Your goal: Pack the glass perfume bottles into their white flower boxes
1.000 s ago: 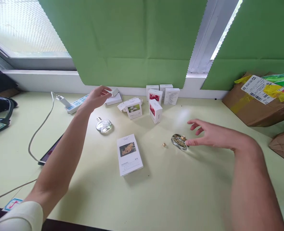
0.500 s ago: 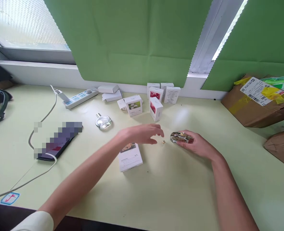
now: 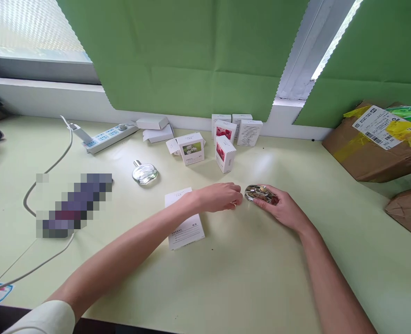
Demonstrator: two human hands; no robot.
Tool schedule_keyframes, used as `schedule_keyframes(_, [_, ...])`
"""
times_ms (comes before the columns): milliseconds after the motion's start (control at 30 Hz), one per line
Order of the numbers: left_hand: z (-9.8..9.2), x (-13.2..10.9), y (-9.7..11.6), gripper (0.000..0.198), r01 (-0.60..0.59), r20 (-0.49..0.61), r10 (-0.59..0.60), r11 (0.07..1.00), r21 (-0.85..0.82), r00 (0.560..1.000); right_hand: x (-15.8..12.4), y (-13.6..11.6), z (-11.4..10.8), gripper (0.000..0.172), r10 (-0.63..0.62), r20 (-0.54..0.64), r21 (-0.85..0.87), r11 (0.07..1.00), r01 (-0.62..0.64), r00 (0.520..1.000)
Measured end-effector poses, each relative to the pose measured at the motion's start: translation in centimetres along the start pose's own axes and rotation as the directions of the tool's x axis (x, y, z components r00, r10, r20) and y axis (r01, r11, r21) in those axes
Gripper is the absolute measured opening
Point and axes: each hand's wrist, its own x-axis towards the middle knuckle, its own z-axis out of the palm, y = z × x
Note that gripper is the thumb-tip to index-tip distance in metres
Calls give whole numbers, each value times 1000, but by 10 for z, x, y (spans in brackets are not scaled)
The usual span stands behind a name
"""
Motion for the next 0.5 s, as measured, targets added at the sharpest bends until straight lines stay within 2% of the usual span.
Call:
schedule_keyframes(100, [-5,-3,-2,7,29,19,-28,1000,-13,999,1,2,2,50,-1,-27,-19,1000,1,1000])
schedule_keyframes(200, [-14,-9,-4,16,60,6,-60,998,-29,998,3,4,6,49,-22,-65,-47,999,19,998])
schedule_keyframes(367, [-29,-18,-9,23,23,-156,-44,990,-137,987,5,2,14,50,-43,-93,-50,998,39,995])
schedule_keyframes(500, [-39,-21,-12,22,-22,-301,-41,979,-204,953,5,-1,20,53,-56,-91,-39,998,53,994])
